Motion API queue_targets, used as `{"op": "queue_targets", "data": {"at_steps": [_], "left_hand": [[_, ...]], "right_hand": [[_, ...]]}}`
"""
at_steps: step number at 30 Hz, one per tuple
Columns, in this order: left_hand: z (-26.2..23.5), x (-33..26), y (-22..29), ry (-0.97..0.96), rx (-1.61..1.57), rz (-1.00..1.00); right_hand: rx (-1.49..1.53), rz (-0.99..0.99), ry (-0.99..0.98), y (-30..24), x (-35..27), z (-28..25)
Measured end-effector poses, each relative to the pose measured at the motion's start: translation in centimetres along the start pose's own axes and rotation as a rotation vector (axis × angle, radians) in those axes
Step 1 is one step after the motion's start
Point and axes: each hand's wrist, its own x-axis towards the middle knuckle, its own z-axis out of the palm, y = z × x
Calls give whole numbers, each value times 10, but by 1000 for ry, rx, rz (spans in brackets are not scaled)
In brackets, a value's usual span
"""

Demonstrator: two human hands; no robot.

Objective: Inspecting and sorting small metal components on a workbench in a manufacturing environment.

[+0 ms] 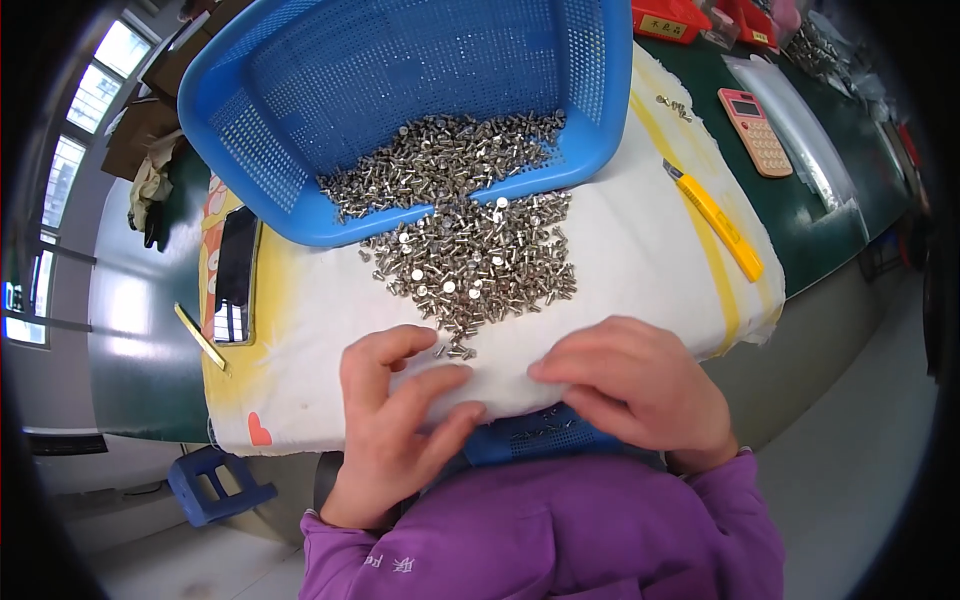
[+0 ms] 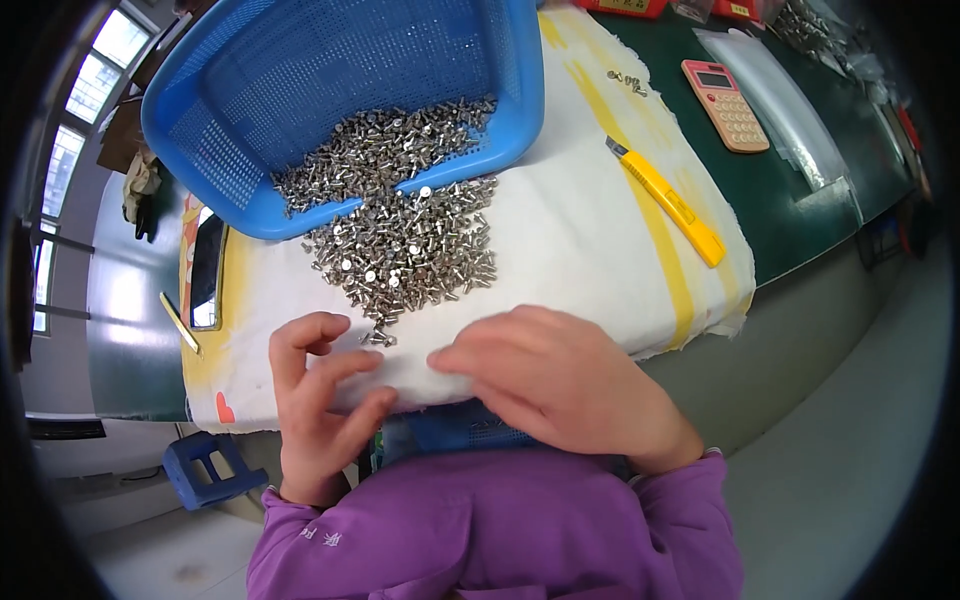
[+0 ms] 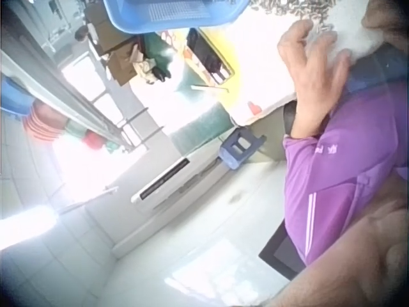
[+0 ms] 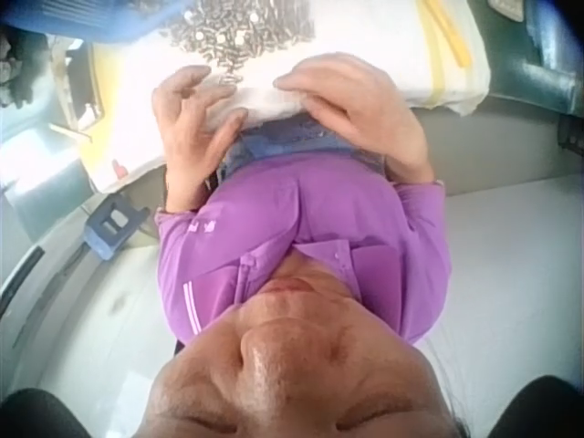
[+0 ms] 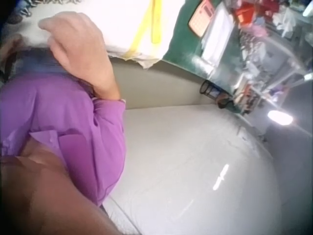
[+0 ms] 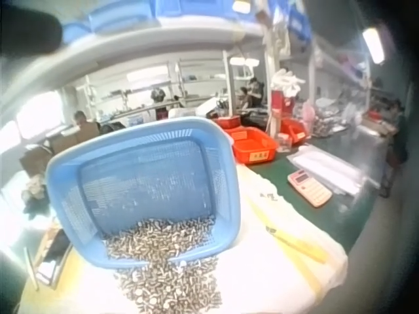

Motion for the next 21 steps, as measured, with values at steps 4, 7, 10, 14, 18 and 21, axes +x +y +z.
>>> {"op": "queue_targets", "data": {"at_steps": [4,7,10,14,18,21], "left_hand": [[9,13,-1,27,-12,-225],[21,23,0,36,-61,-156],[32,30,3,55,-140,-139],[37,30,2,71,-214,-65],[32,28,3,48,-90,-8],[32,29,5,33,9,14]], "right_hand": [[-308,177,251,3,15,9],[-323,207,266,0,25,19],[-274,163,251,4,29,25],[-142,222,301,5,25,26],[-132,235,302,4,21,22],[-168,175,277,4,23,21]]}}
